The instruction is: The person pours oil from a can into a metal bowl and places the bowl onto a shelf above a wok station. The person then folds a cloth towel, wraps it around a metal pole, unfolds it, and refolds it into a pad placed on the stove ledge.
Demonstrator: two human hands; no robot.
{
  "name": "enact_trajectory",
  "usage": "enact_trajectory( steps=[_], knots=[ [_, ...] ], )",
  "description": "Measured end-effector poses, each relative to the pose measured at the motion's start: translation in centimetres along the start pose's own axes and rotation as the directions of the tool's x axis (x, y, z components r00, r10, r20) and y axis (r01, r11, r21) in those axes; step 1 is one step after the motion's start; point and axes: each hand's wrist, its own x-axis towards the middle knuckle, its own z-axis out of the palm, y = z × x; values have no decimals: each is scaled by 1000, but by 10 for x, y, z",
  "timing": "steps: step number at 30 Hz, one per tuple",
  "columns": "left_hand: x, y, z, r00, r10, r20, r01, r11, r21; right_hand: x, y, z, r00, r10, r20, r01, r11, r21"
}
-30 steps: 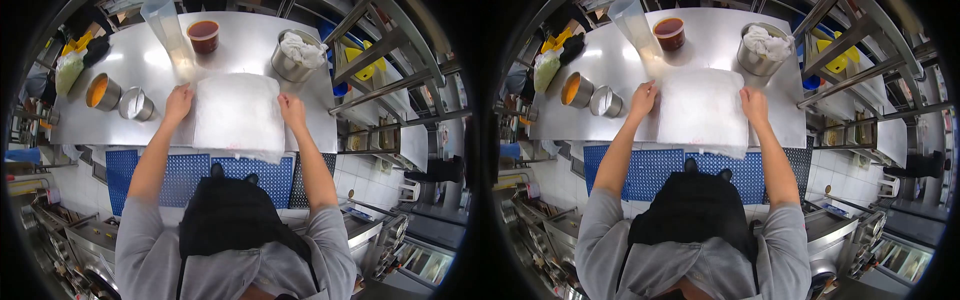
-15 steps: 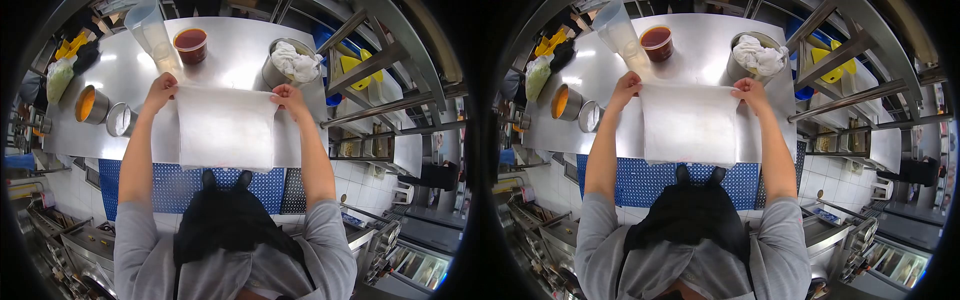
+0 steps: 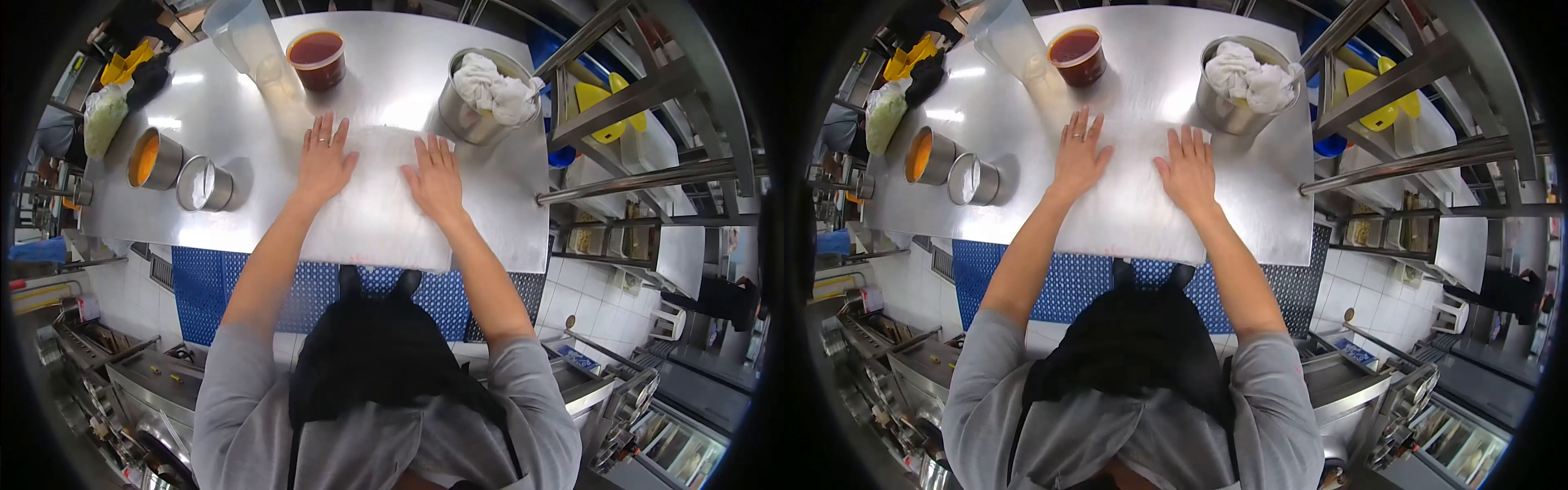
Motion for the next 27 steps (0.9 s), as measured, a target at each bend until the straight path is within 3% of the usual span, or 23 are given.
enact_trajectory(
  steps=[3, 10, 11, 12, 13, 14, 15, 16, 17, 18, 19, 20, 21, 22, 24, 27],
  knots=[
    [1, -13, 16, 976, -162, 144, 146, 983, 115, 10, 10, 7, 997, -9, 79, 18, 994, -111],
    [18, -31, 23, 984, -147, 102, 142, 989, 51, 14, 22, 17, 996, -35, 78, 46, 988, -145],
    [19, -38, 26, 987, -152, 61, 152, 988, -5, 17, 22, 13, 989, 6, 145, 13, 991, -130],
    [14, -45, 27, 987, -160, 18, 161, 985, -58, 7, 24, 4, 999, 13, 52, -13, 1000, 8],
    [4, -50, 16, 970, -237, -53, 193, 885, -425, -5, 25, -8, 999, 34, -38, -28, 988, 152],
    [-11, -52, -7, 955, -276, -108, 197, 861, -468, -15, 27, -20, 990, 65, -127, -24, 955, 296],
    [-33, -54, -31, 933, -320, -165, 198, 838, -509, -37, 29, -40, 987, 136, -84, -102, 940, 327],
    [-66, -69, -40, 896, -432, -109, 274, 727, -629, -67, 25, -61, 979, 200, -42, -173, 919, 354],
    [-101, -78, -49, 847, -531, -40, 336, 591, -733, -98, 13, -71, 931, 336, -143, -237, 854, 462],
    [-130, -66, -66, 739, -674, 7, 318, 339, -886, -129, 0, -95, 877, 480, -1, -444, 812, 379],
    [-159, -58, -86, 636, -765, 100, 476, 287, -831, -163, -3, -96, 850, 527, -1, -500, 806, 316],
    [-186, -53, -90, 526, -834, 166, 542, 179, -821, -187, -9, -99, 780, 609, 144, -619, 719, 315],
    [-214, -53, -84, 499, -822, 276, 546, 51, -836, -210, -3, -95, 632, 635, 444, -773, 552, 312],
    [-231, -45, -81, 376, -804, 461, 641, -134, -756, -216, -8, -84, 520, 670, 529, -845, 315, 432],
    [-227, -8, -84, 274, -732, 624, 682, -309, -662, -229, -27, -65, 303, 634, 711, -813, -218, 540],
    [-232, 13, -55, 374, -659, 653, 586, -377, -717, -224, -32, -43, 347, 460, 817, -661, -498, 561]
  ],
)
